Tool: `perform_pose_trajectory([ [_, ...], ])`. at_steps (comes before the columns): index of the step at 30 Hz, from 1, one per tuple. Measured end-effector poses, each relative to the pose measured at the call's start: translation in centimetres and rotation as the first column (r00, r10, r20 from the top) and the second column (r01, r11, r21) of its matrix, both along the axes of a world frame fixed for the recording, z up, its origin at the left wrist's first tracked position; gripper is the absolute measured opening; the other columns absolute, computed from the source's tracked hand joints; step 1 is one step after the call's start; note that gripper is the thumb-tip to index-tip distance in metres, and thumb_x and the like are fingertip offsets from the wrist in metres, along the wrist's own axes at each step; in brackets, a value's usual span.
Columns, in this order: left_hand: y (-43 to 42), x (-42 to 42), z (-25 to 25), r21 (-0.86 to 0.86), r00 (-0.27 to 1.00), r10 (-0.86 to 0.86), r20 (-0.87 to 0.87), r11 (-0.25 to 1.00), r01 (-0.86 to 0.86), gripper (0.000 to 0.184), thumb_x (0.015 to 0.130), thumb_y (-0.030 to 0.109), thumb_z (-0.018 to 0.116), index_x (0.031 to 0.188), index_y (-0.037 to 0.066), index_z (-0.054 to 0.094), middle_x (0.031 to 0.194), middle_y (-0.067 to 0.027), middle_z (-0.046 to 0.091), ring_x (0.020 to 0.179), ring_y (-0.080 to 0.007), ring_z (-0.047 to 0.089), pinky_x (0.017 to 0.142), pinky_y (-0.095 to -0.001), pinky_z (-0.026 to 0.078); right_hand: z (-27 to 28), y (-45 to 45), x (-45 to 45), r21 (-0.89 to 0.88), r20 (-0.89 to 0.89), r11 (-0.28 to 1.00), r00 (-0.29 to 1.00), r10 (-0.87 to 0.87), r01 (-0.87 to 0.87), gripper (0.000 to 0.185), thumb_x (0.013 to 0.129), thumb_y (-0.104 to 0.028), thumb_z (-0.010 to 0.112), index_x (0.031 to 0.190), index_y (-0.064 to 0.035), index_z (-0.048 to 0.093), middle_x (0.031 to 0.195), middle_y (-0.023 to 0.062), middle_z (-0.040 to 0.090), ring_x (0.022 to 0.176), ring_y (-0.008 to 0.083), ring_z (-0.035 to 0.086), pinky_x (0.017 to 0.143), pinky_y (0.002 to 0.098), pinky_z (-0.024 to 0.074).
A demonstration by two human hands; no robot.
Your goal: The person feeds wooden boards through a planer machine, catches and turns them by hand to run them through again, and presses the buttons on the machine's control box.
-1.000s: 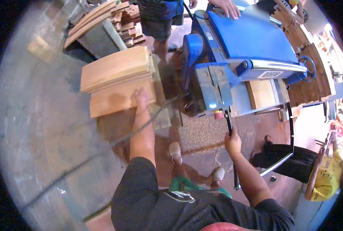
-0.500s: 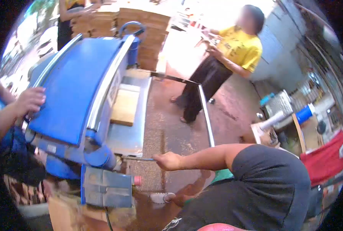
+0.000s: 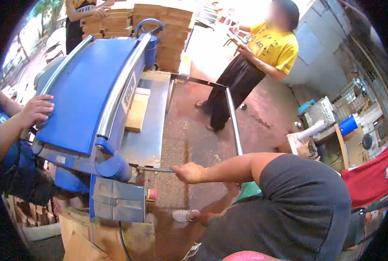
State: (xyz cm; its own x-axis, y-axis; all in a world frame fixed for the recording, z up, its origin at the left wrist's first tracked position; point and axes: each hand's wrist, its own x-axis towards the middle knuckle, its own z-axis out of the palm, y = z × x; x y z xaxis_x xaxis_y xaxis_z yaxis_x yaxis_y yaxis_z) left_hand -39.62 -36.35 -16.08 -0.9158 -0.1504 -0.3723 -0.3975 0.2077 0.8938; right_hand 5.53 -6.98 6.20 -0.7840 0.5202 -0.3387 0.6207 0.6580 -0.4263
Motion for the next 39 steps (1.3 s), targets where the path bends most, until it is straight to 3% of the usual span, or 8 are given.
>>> perform_pose_trajectory([
  [14,-15.6,35.5,14.1,-0.152,0.999,0.027,-0.031,0.988,-0.031,0.033,0.092,0.021,0.06,0.119,0.003,0.054,0.103,-0.0134,0.06,0.088,-0.0218,0.059,0.078,-0.035,0.048,0.8,0.9,0.5,-0.097,-0.05,0.995,0.999,0.012,-0.016,0.034,0.089,-0.021,0.048,0.122,-0.013,0.047,0.092,0.0223,0.066,0.084,0.044,0.064,0.073,0.0539,0.0511],
  [22,-8.1,57.0,20.6,-0.221,1.0,0.004,-0.027,0.975,-0.01,0.034,0.092,0.02,0.06,0.121,0.002,0.053,0.105,-0.0141,0.06,0.09,-0.0223,0.059,0.08,-0.0353,0.048,-2.3,2.4,1.1,-0.233,-0.192,0.95,0.968,0.163,-0.206,0.045,0.092,-0.032,0.051,0.127,-0.0045,0.042,0.109,0.0265,0.062,0.1,0.0427,0.062,0.084,0.0524,0.0495],
  [23,-6.2,59.3,21.1,-0.227,1.0,0.007,-0.025,0.974,-0.012,0.034,0.092,0.02,0.06,0.121,0.002,0.053,0.105,-0.0142,0.06,0.09,-0.0223,0.059,0.08,-0.0354,0.048,-2.0,3.8,1.5,-0.349,-0.15,0.89,0.955,0.256,-0.293,0.062,0.091,-0.042,0.054,0.137,-0.003,0.037,0.122,0.0273,0.055,0.111,0.0423,0.057,0.093,0.0503,0.0467],
  [27,2.6,66.4,23.0,-0.248,1.0,-0.009,-0.022,0.969,0.003,0.035,0.092,0.02,0.06,0.121,0.002,0.053,0.106,-0.0145,0.06,0.091,-0.0226,0.059,0.081,-0.0355,0.048,-0.5,9.9,8.0,-0.402,-0.306,0.733,0.835,0.457,-0.549,0.083,0.089,-0.052,0.057,0.149,-0.0041,0.024,0.143,0.0262,0.04,0.131,0.0392,0.04,0.109,0.0444,0.0349],
  [30,7.6,70.6,24.2,-0.261,0.999,-0.038,-0.006,0.965,0.035,0.036,0.092,0.02,0.06,0.122,0.002,0.053,0.107,-0.0148,0.06,0.092,-0.0227,0.059,0.081,-0.0357,0.048,2.2,16.6,15.2,-0.439,-0.397,0.694,0.816,0.421,-0.571,0.086,0.087,-0.057,0.057,0.146,-0.0014,0.029,0.144,0.0263,0.04,0.127,0.0389,0.046,0.106,0.0446,0.0377],
  [34,12.9,74.2,25.5,-0.267,0.994,-0.105,0.012,0.958,0.105,0.036,0.092,0.02,0.06,0.123,0.001,0.052,0.108,-0.0151,0.06,0.093,-0.023,0.059,0.082,-0.0359,0.048,2.2,27.1,18.3,-0.33,-0.455,0.844,0.855,0.25,-0.423,0.085,0.088,-0.052,0.06,0.145,0.0032,0.03,0.15,0.0253,0.032,0.14,0.0356,0.031,0.116,0.0408,0.0252],
  [36,14.7,75.4,25.9,-0.277,0.991,-0.136,0.01,0.952,0.134,0.037,0.092,0.02,0.06,0.123,0.001,0.052,0.108,-0.0153,0.06,0.093,-0.0231,0.059,0.083,-0.0359,0.048,2.9,34.4,16.1,-0.258,-0.589,0.932,0.806,0.058,-0.256,0.086,0.085,-0.045,0.065,0.145,0.0042,0.029,0.149,0.0266,0.033,0.14,0.0365,0.031,0.116,0.0403,0.0248],
  [39,16.9,77.2,26.3,-0.288,0.983,-0.181,0.019,0.941,0.178,0.037,0.092,0.02,0.06,0.123,0.001,0.052,0.109,-0.0155,0.06,0.094,-0.0233,0.059,0.083,-0.0361,0.047,7.1,46.9,11.3,0.029,-0.744,0.999,0.668,0.014,0.012,0.085,0.085,-0.04,0.064,0.143,0.0091,0.027,0.138,0.0327,0.043,0.13,0.0401,0.044,0.109,0.0414,0.035],
])
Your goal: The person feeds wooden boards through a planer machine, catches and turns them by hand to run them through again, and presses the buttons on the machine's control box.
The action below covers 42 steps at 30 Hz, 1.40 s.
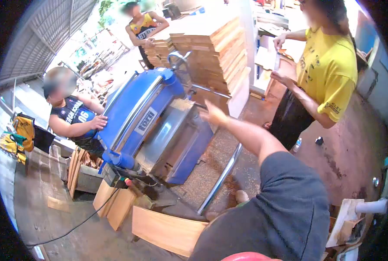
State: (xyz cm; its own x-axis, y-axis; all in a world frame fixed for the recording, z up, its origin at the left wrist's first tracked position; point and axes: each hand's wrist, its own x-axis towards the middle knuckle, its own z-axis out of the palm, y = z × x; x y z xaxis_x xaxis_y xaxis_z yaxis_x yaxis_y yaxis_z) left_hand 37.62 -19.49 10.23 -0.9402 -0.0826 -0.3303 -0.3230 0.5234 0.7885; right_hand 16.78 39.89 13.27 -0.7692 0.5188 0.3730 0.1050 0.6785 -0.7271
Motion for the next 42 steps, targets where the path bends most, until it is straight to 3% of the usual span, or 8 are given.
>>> perform_pose_trajectory([
  [7,2.4,3.6,0.8,-0.038,1.0,-0.028,0.007,0.999,0.029,0.039,0.092,0.02,0.06,0.125,0.0,0.051,0.111,-0.0161,0.06,0.095,-0.0237,0.06,0.085,-0.0364,0.047,20.1,13.9,-1.2,-0.017,0.278,0.977,0.94,-0.199,0.212,0.092,0.086,-0.045,0.065,0.147,0.0066,0.02,0.144,0.0296,0.038,0.135,0.0378,0.038,0.111,0.0395,0.0333],
  [17,2.5,6.8,1.4,-0.067,1.0,0.004,-0.001,0.998,-0.004,0.041,0.092,0.02,0.06,0.126,0.0,0.051,0.113,-0.0169,0.06,0.097,-0.0243,0.06,0.087,-0.0368,0.047,23.6,17.9,-1.7,-0.016,0.336,0.982,0.926,-0.172,0.188,0.1,0.082,-0.046,0.069,0.148,0.0062,0.015,0.144,0.0307,0.038,0.133,0.039,0.04,0.11,0.0401,0.0348],
  [22,1.8,8.0,1.6,-0.073,0.999,0.039,-0.01,0.997,-0.039,0.042,0.092,0.019,0.06,0.127,-0.001,0.05,0.114,-0.0173,0.06,0.098,-0.0246,0.06,0.087,-0.0371,0.047,17.7,9.1,-0.3,-0.034,0.051,0.999,0.999,0.012,-0.011,0.06,0.084,-0.03,0.065,0.131,0.0033,0.049,0.123,0.0251,0.059,0.11,0.0312,0.061,0.089,0.0393,0.0517],
  [23,1.6,8.2,1.5,-0.073,0.999,0.047,-0.01,0.996,-0.048,0.042,0.092,0.019,0.06,0.127,-0.001,0.05,0.114,-0.0174,0.06,0.098,-0.0246,0.06,0.088,-0.0371,0.047,17.8,4.7,1.7,-0.425,0.149,0.876,0.938,0.314,-0.225,0.046,0.084,-0.03,0.066,0.118,-0.0005,0.059,0.108,0.0165,0.065,0.095,0.0254,0.065,0.074,0.0355,0.0549],
  [27,0.3,9.3,1.3,-0.066,0.997,0.079,-0.016,0.995,-0.08,0.043,0.092,0.019,0.059,0.128,-0.001,0.05,0.115,-0.0177,0.06,0.099,-0.0249,0.06,0.088,-0.0373,0.047,5.9,-11.5,7.5,-0.521,0.267,0.554,0.492,0.828,-0.65,0.053,0.098,-0.053,0.042,0.108,-0.0062,0.063,0.094,0.0085,0.067,0.086,0.0172,0.064,0.074,0.0351,0.0534],
  [33,-1.3,10.5,0.6,-0.017,0.993,0.077,-0.088,0.997,-0.078,0.044,0.092,0.019,0.059,0.129,-0.002,0.049,0.117,-0.0182,0.06,0.101,-0.0252,0.06,0.09,-0.0376,0.047,-1.7,-31.4,17.9,-0.944,-0.225,-0.09,0.421,0.879,-0.316,0.067,0.092,-0.062,0.048,0.125,-0.0043,0.052,0.111,0.0129,0.062,0.104,0.0219,0.057,0.09,0.037,0.0485],
  [36,-0.7,9.6,0.1,0.054,0.983,0.022,-0.18,0.998,-0.013,0.044,0.092,0.019,0.059,0.13,-0.002,0.049,0.117,-0.0185,0.06,0.101,-0.0254,0.06,0.09,-0.0377,0.047,-0.8,-32.6,18.2,-0.757,0.266,0.596,0.706,0.656,-0.268,0.07,0.087,-0.063,0.054,0.12,-0.0012,0.055,0.114,0.0184,0.061,0.109,0.0282,0.056,0.094,0.0404,0.0447],
  [42,9.0,5.0,3.9,0.314,0.975,-0.125,-0.183,0.933,0.178,0.045,0.093,0.018,0.059,0.13,-0.003,0.048,0.122,-0.0182,0.058,0.106,-0.0253,0.059,0.091,-0.038,0.047,1.4,-23.9,17.3,-0.708,0.137,0.675,0.898,0.419,-0.207,0.055,0.085,-0.051,0.065,0.113,-0.0039,0.061,0.105,0.0162,0.067,0.098,0.0246,0.063,0.087,0.0388,0.0486],
])
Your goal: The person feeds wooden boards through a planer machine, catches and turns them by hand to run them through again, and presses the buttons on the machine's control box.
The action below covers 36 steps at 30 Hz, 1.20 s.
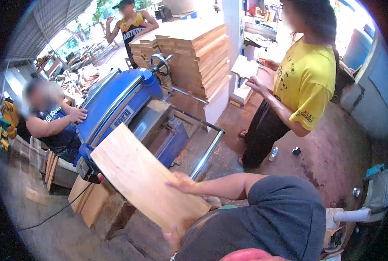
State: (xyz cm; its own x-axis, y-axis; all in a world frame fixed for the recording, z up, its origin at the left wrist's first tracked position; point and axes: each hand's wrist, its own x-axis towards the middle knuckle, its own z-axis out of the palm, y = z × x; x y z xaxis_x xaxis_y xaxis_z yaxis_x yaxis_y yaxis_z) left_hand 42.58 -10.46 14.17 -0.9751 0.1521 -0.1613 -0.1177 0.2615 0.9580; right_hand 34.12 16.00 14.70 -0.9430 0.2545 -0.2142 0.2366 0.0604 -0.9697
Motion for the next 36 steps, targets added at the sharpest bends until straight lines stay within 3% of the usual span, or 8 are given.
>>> perform_pose_trajectory([
  [3,2.8,-4.0,-2.3,0.248,0.939,-0.182,0.293,0.963,0.109,0.042,0.095,0.016,0.055,0.131,-0.004,0.046,0.129,-0.0161,0.054,0.115,-0.0245,0.054,0.093,-0.037,0.046,-0.3,5.1,-0.3,0.111,0.022,0.986,0.992,-0.124,0.121,0.049,0.083,-0.044,0.07,0.109,-0.0021,0.065,0.1,0.0151,0.069,0.092,0.0226,0.064,0.082,0.0368,0.0506],
  [9,13.0,-18.4,-2.5,0.689,0.848,-0.315,0.427,0.72,-0.079,0.043,0.1,0.024,0.048,0.133,-0.003,0.041,0.127,-0.0174,0.055,0.116,-0.03,0.055,0.097,-0.0419,0.047,1.7,11.5,-0.7,0.288,0.118,0.951,0.982,-0.149,0.11,0.061,0.08,-0.051,0.069,0.11,0.0026,0.065,0.11,0.023,0.066,0.105,0.0328,0.063,0.091,0.0402,0.0476],
  [13,17.2,-23.2,-6.1,0.58,0.766,-0.351,0.538,0.814,-0.033,0.045,0.098,0.022,0.053,0.134,-0.002,0.041,0.128,-0.0169,0.054,0.115,-0.0298,0.056,0.096,-0.0426,0.048,-0.4,14.7,-3.8,0.517,0.183,0.847,0.951,-0.25,0.123,0.074,0.078,-0.061,0.066,0.116,0.0029,0.064,0.119,0.0262,0.061,0.115,0.0367,0.057,0.099,0.0415,0.0433],
  [23,18.2,-28.2,-8.1,0.505,0.853,-0.3,0.427,0.862,0.05,0.045,0.094,0.011,0.059,0.133,-0.003,0.042,0.121,-0.0152,0.057,0.107,-0.0254,0.059,0.092,-0.0384,0.049,-2.6,21.6,-15.3,0.547,0.344,0.821,0.938,-0.044,-0.162,0.083,0.078,-0.067,0.064,0.126,0.0008,0.058,0.132,0.0239,0.054,0.124,0.0375,0.051,0.104,0.0414,0.0407],
  [25,18.5,-29.3,-8.4,0.454,0.847,-0.286,0.447,0.889,0.061,0.045,0.094,0.013,0.059,0.133,-0.003,0.042,0.12,-0.0161,0.057,0.104,-0.0255,0.06,0.09,-0.0375,0.05,1.3,26.0,-18.3,0.645,0.059,0.758,0.983,-0.176,0.097,0.09,0.078,-0.065,0.064,0.133,0.0042,0.049,0.137,0.0251,0.049,0.125,0.0376,0.05,0.105,0.0411,0.0403],
  [28,18.9,-29.3,-6.9,0.391,0.85,-0.253,0.461,0.918,0.061,0.048,0.094,0.014,0.06,0.134,-0.003,0.041,0.121,-0.0174,0.056,0.105,-0.0258,0.058,0.089,-0.0382,0.049,11.0,32.4,-21.6,0.715,-0.022,0.655,0.944,-0.329,0.245,0.096,0.078,-0.063,0.066,0.137,0.0079,0.04,0.137,0.0286,0.047,0.126,0.0382,0.049,0.106,0.0403,0.0396],
  [31,19.0,-28.6,-6.8,0.418,0.847,-0.242,0.474,0.908,0.026,0.05,0.094,0.017,0.06,0.135,-0.003,0.039,0.123,-0.0176,0.055,0.108,-0.026,0.057,0.09,-0.0392,0.049,13.5,41.6,-25.9,0.875,-0.073,0.419,0.922,-0.38,0.241,0.09,0.082,-0.054,0.067,0.14,0.0074,0.035,0.133,0.0294,0.051,0.123,0.0391,0.051,0.103,0.0407,0.0419],
  [36,20.4,-27.8,-8.0,0.401,0.845,-0.13,0.519,0.91,-0.106,0.051,0.096,0.023,0.057,0.136,-0.003,0.039,0.126,-0.0174,0.054,0.11,-0.0265,0.056,0.091,-0.0403,0.048,18.2,49.0,-29.8,0.939,0.029,0.317,0.891,-0.453,0.131,0.085,0.086,-0.043,0.063,0.144,0.0076,0.026,0.13,0.0285,0.053,0.123,0.0382,0.051,0.104,0.039,0.0405],
])
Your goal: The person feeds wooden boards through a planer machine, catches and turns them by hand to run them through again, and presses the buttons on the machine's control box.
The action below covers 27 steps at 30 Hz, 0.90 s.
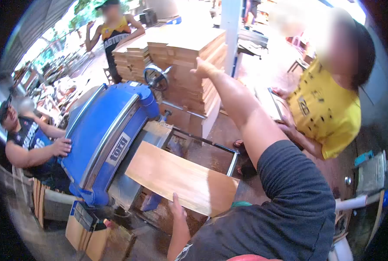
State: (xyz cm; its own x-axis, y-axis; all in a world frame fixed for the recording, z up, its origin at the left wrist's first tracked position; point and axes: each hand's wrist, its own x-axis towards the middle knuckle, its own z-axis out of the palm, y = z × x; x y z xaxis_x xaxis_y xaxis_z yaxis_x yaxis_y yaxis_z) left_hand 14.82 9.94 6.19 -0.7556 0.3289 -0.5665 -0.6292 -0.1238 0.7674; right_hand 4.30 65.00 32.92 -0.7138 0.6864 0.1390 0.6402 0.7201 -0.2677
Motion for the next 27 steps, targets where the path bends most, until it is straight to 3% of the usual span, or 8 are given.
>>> perform_pose_trajectory([
  [4,0.9,0.4,1.1,-0.101,0.995,0.041,-0.093,0.994,-0.051,0.051,0.097,0.026,0.055,0.136,-0.002,0.041,0.126,-0.0171,0.055,0.108,-0.0274,0.058,0.09,-0.0402,0.049,1.1,1.6,-1.3,-0.024,-0.009,1.0,1.0,-0.02,0.02,0.09,0.086,-0.04,0.063,0.145,0.0108,0.018,0.124,0.0298,0.056,0.117,0.0371,0.056,0.103,0.0371,0.0421],
  [8,2.3,1.1,1.3,-0.2,0.988,0.09,-0.126,0.973,-0.115,0.05,0.097,0.027,0.055,0.135,-0.003,0.043,0.125,-0.0178,0.057,0.107,-0.0275,0.059,0.088,-0.038,0.049,0.7,3.7,-1.4,-0.041,-0.107,0.997,0.993,0.054,-0.058,0.082,0.083,-0.041,0.066,0.137,0.0129,0.035,0.115,0.0305,0.061,0.11,0.038,0.06,0.093,0.0408,0.0481],
  [10,2.9,1.6,3.7,-0.479,0.99,0.049,-0.132,0.871,-0.107,0.051,0.097,0.029,0.054,0.134,-0.003,0.043,0.125,-0.0189,0.057,0.107,-0.0277,0.059,0.087,-0.0362,0.049,-1.4,4.5,-2.1,-0.077,-0.123,0.991,0.988,0.095,-0.105,0.077,0.083,-0.041,0.066,0.132,0.0128,0.04,0.115,0.0311,0.061,0.109,0.0386,0.06,0.092,0.0412,0.0489],
  [14,1.8,1.1,-0.1,-0.322,0.975,0.058,-0.215,0.938,-0.127,0.055,0.096,0.031,0.055,0.137,-0.002,0.041,0.128,-0.0188,0.056,0.108,-0.0287,0.058,0.088,-0.0383,0.05,-8.6,-2.0,-0.5,-0.164,-0.404,0.957,0.901,0.155,-0.239,0.056,0.084,-0.042,0.063,0.121,0.0003,0.057,0.119,0.0255,0.06,0.111,0.0397,0.058,0.092,0.0426,0.0482],
  [17,2.3,1.0,0.2,-0.186,0.992,0.122,-0.01,0.975,-0.122,0.058,0.095,0.036,0.056,0.138,0.0,0.04,0.13,-0.0178,0.054,0.111,-0.0292,0.058,0.091,-0.0429,0.05,-14.5,-13.8,7.7,-0.342,-0.295,0.697,0.776,0.557,-0.631,0.063,0.085,-0.047,0.064,0.129,-0.0029,0.053,0.126,0.0211,0.057,0.112,0.0342,0.058,0.095,0.0399,0.0473],
  [20,1.5,2.6,-2.9,-0.061,0.992,0.109,0.056,0.993,-0.105,0.062,0.092,0.038,0.06,0.136,-0.001,0.042,0.127,-0.0178,0.055,0.112,-0.0293,0.057,0.091,-0.0425,0.05,-20.1,-22.8,16.6,-0.769,0.137,0.548,0.752,0.645,-0.33,0.085,0.081,-0.053,0.07,0.142,-0.0023,0.041,0.127,0.0219,0.058,0.117,0.0313,0.056,0.099,0.0395,0.0436],
  [24,0.8,6.9,2.4,-0.04,0.995,0.038,0.087,0.999,-0.034,0.049,0.085,0.021,0.072,0.121,-0.008,0.054,0.11,-0.0162,0.065,0.094,-0.0251,0.064,0.084,-0.0372,0.052,-23.0,-27.3,21.1,-0.937,0.046,0.346,0.968,0.248,-0.044,0.069,0.081,-0.048,0.073,0.124,0.0033,0.058,0.11,0.019,0.068,0.094,0.024,0.067,0.087,0.0365,0.0511],
  [27,-1.3,10.2,-1.4,-0.082,0.99,-0.111,0.089,0.99,0.118,0.042,0.083,0.016,0.073,0.114,-0.009,0.058,0.106,-0.0158,0.066,0.09,-0.0233,0.065,0.081,-0.0352,0.051,-24.2,-27.5,20.5,-0.929,0.065,0.366,0.955,0.29,-0.048,0.069,0.082,-0.049,0.071,0.123,0.0041,0.058,0.107,0.0189,0.069,0.095,0.0254,0.067,0.087,0.0369,0.0512],
])
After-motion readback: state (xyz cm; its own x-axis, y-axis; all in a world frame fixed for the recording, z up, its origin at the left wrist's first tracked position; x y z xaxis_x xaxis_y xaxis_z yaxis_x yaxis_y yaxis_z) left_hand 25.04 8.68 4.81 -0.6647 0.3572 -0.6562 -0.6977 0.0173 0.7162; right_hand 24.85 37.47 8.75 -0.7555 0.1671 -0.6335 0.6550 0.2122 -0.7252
